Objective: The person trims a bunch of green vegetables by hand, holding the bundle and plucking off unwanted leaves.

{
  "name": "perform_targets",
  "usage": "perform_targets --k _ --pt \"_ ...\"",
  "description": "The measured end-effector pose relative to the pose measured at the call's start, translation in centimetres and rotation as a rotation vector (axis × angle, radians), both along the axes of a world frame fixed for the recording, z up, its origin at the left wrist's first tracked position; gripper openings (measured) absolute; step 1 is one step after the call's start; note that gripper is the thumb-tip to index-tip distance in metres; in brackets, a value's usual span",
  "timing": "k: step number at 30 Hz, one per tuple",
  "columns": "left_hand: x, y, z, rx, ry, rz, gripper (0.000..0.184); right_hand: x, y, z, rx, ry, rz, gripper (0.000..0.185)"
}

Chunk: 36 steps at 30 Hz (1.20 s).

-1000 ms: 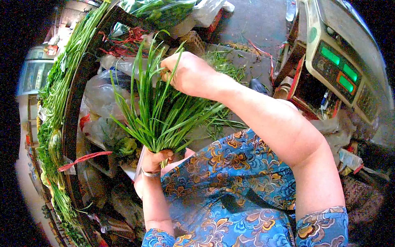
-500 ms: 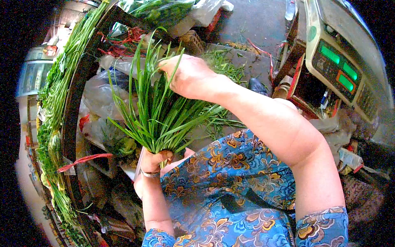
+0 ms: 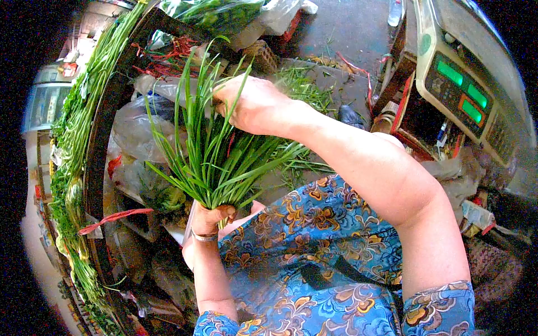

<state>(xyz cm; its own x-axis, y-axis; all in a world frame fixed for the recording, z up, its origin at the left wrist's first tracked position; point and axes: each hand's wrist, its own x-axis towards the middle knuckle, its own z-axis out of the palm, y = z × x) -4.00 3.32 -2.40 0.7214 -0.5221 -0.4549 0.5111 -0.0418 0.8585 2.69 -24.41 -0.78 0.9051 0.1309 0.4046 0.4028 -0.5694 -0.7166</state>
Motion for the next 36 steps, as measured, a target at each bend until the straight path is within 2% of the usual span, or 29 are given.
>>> perform_targets --k 8,10,16,29,31,35,36 --pt "-0.1 0.0 0.0 -0.008 0.026 0.02 0.048 0.1 -0.3 0.2 0.009 -0.026 0.008 0.018" --pt "-0.1 0.1 0.0 -0.005 0.031 0.016 0.048 0.1 -0.4 0.5 0.073 0.105 0.039 0.02" --pt "-0.1 -0.1 0.1 0.011 0.031 0.016 0.047 0.1 -0.3 1.0 0.075 0.216 0.018 0.025" --pt "-0.2 -0.6 0.6 0.008 0.007 0.011 0.042 0.0 -0.6 1.1 0.069 0.076 0.101 0.023" --pt "-0.2 -0.8 0.7 0.014 0.005 0.036 0.041 -0.5 -0.5 1.9 0.105 0.17 0.072 0.022" --pt "0.0 -0.9 0.6 0.023 -0.001 0.04 0.033 -0.3 -0.4 1.4 0.195 0.046 0.148 0.019" --pt "0.0 -0.7 0.4 0.008 0.001 0.057 0.032 -0.5 -0.6 2.0 0.225 0.129 0.18 0.018"
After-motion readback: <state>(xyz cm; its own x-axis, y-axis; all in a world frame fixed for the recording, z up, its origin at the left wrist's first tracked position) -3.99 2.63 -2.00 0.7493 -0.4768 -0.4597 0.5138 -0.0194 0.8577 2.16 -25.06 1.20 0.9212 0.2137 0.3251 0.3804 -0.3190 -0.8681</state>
